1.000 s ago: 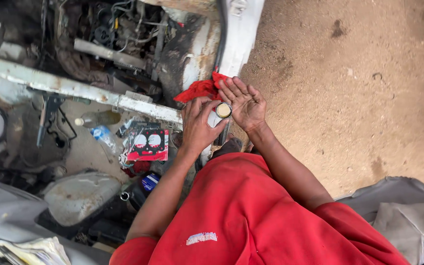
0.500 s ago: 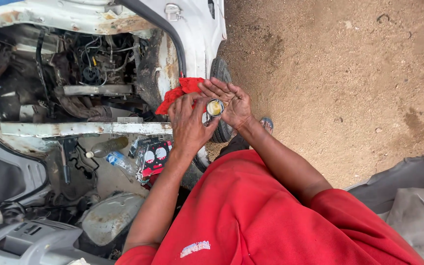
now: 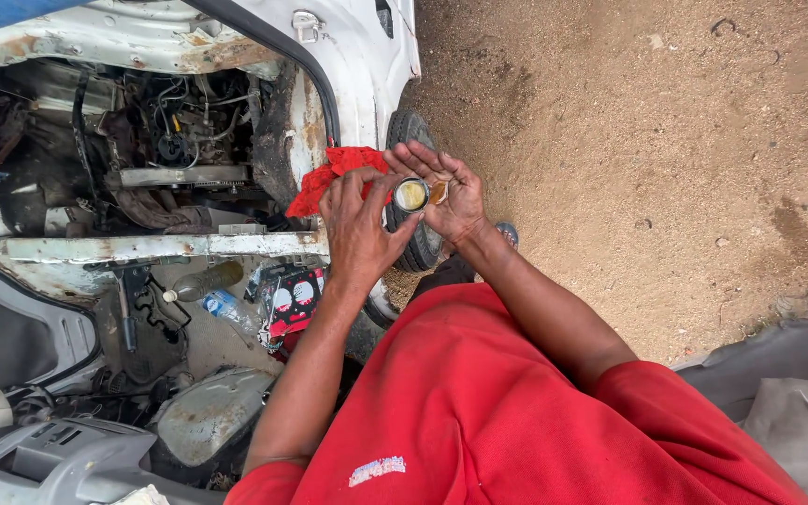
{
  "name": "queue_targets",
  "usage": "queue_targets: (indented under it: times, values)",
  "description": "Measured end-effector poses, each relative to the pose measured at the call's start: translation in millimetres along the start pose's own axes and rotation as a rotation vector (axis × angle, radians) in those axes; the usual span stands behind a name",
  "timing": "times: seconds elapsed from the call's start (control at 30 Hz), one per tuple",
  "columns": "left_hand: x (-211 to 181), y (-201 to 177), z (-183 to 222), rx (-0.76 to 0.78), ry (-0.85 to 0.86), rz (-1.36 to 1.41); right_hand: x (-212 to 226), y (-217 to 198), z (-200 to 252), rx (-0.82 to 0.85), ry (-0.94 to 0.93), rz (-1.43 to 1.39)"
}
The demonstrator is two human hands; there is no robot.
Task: Applying lubricant to a new engine gasket before installation.
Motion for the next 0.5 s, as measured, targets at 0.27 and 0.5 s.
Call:
queue_targets:
  times: [0.27, 0.5]
  values:
    - [5.9, 34.4, 21.5, -0.046, -0.048, 0.069, 28.0, 7.5, 3.1, 0.031, -0.095, -0.021]
    - [4.6, 38.5, 24.6, -0.064, -0.019, 0.092, 34.9, 8.8, 4.2, 0.02, -0.099, 0.032]
Point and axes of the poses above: each hand's wrist, its own z-axis away from the middle knuckle, its own y-axis out of the palm, x = y × z, the point moved 8 cm from there along -z, towards the middle knuckle, and after that the axes turned 13 degrees about z, right-handed, at the moved point
